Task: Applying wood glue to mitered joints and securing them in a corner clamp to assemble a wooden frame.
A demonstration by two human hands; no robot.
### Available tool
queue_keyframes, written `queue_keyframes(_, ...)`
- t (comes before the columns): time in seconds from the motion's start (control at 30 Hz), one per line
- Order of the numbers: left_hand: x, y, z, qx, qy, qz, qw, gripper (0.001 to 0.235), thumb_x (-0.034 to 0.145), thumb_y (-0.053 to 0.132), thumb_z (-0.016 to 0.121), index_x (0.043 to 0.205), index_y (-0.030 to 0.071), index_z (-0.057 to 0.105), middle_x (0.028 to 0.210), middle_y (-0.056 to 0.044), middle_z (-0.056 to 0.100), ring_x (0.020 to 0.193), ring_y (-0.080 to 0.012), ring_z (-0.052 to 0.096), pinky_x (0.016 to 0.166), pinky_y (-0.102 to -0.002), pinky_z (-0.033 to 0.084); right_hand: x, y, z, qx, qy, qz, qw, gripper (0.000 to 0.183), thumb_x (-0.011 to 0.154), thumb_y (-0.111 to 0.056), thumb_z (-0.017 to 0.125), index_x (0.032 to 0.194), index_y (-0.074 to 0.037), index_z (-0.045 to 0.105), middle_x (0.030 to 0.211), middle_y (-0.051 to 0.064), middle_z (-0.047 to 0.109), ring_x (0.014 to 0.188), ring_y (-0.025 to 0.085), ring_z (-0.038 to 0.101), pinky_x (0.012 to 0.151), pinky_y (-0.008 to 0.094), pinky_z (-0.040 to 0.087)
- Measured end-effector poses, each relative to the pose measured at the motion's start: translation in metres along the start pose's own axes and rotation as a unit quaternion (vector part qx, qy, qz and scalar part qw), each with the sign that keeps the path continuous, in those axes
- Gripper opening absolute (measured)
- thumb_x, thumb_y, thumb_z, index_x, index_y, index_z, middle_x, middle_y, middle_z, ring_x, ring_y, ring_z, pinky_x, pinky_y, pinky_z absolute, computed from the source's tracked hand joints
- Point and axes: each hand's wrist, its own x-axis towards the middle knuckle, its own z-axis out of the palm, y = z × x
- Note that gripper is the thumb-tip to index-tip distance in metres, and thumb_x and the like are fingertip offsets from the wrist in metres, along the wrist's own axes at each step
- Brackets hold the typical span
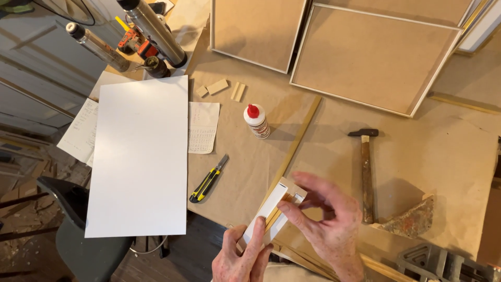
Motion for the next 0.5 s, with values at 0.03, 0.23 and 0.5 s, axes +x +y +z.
queue_keyframes(0.03, -0.001, -0.001, -0.001, 0.0, 0.001, 0.011, 1.0, 0.057, 0.092, 0.025, 0.075, 0.146, 0.03, 0.057, 0.103, -0.002, 0.054, 0.054, -0.0139, 0.046, 0.046, -0.027, 0.049, 0.005, -0.003, -0.002, -0.069, -0.041, -0.111, 0.991, 0.041, 0.076, -0.009, 0.088, 0.113, -0.005, 0.071, 0.108, 0.008, 0.077, 0.079, 0.011, 0.078, 0.067, 0.019, 0.068)
queue_keyframes(0.23, -0.006, -0.007, -0.004, -0.012, -0.006, -0.003, 1.0, 0.06, 0.091, 0.027, 0.075, 0.147, 0.032, 0.054, 0.104, -0.002, 0.058, 0.058, -0.0139, 0.057, 0.049, -0.027, 0.06, 0.016, -0.008, -0.022, -0.194, -0.082, -0.325, 0.922, 0.024, 0.082, -0.021, 0.083, 0.097, -0.005, 0.073, 0.1, 0.009, 0.079, 0.073, 0.011, 0.078, 0.066, 0.02, 0.062)
queue_keyframes(0.5, -0.023, -0.022, 0.003, 0.094, 0.038, -0.126, 0.987, 0.064, 0.08, 0.029, 0.08, 0.14, 0.041, 0.062, 0.101, 0.008, 0.058, 0.059, -0.0086, 0.054, 0.049, -0.024, 0.051, 0.048, 0.205, 0.046, 0.309, -0.022, 0.466, 0.829, 0.056, 0.092, -0.069, 0.055, 0.094, -0.014, 0.067, 0.09, 0.019, 0.076, 0.065, 0.025, 0.069, 0.044, 0.029, 0.043)
